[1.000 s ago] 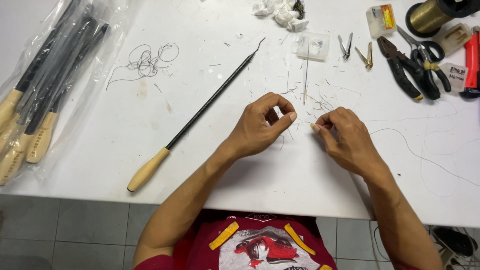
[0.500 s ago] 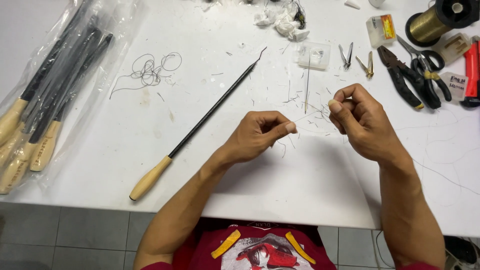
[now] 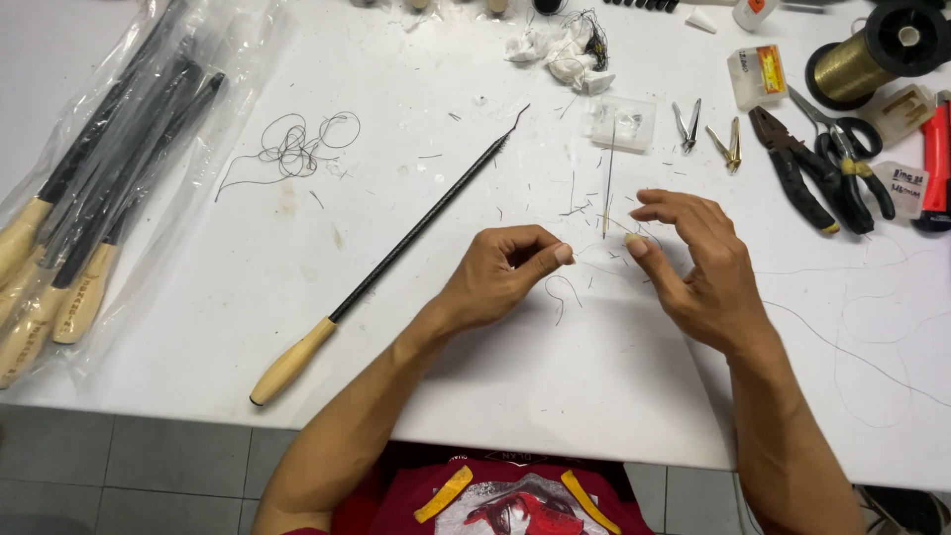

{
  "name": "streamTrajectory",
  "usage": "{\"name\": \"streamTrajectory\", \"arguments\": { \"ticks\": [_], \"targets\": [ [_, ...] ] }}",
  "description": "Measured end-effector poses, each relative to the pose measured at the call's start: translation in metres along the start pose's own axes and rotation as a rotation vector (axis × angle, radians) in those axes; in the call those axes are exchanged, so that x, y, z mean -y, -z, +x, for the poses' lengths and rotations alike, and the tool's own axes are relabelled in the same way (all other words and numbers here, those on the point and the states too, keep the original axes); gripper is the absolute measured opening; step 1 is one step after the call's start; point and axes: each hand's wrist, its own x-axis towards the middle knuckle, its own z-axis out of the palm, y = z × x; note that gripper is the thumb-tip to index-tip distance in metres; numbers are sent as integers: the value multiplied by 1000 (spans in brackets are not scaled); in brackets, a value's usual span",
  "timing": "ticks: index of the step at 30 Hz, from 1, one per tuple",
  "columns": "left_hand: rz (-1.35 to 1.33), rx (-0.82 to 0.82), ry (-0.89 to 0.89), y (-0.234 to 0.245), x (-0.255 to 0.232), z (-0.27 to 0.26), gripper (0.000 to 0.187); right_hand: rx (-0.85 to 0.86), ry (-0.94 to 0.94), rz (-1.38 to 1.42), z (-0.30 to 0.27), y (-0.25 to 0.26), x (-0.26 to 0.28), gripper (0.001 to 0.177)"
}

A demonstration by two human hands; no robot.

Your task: The person wraps a thin black wire around a slender metal rod, then uses pliers to trim the excess wire and continues wrapping the remaining length. The workspace contains various tools and wire scraps.

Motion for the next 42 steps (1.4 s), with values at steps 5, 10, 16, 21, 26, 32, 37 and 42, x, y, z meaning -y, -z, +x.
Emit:
{"name": "streamTrajectory", "arguments": {
  "ticks": [5, 10, 16, 21, 26, 32, 37, 42],
  "targets": [
    [21, 46, -20, -10, -8, -5, 23, 67, 2, 311, -5, -23, 9, 36],
    [33, 18, -54, -11, -23, -7, 23, 168, -195, 550, -16, -44, -4, 48],
    [81, -22, -83, -4, -6, -4, 23, 128, -323, 461, -18, -43, -6, 20],
    [103, -54, -94, -7, -5, -3, 23, 82, -323, 423, -20, -43, -12, 14],
    [141, -96, -118, -1, 1, 0, 21, -4, -339, 436, -21, -44, -19, 13],
    [226, -194, -151, 11, -6, 2, 18, -78, -356, 395, -25, -42, -38, 12],
    [429, -336, -189, 30, -10, 10, 18, -143, -353, 361, -22, -36, -34, 8],
    [818, -426, -261, 51, -8, 29, 10, -178, -342, 334, -19, -36, -33, 7]
  ]
}}
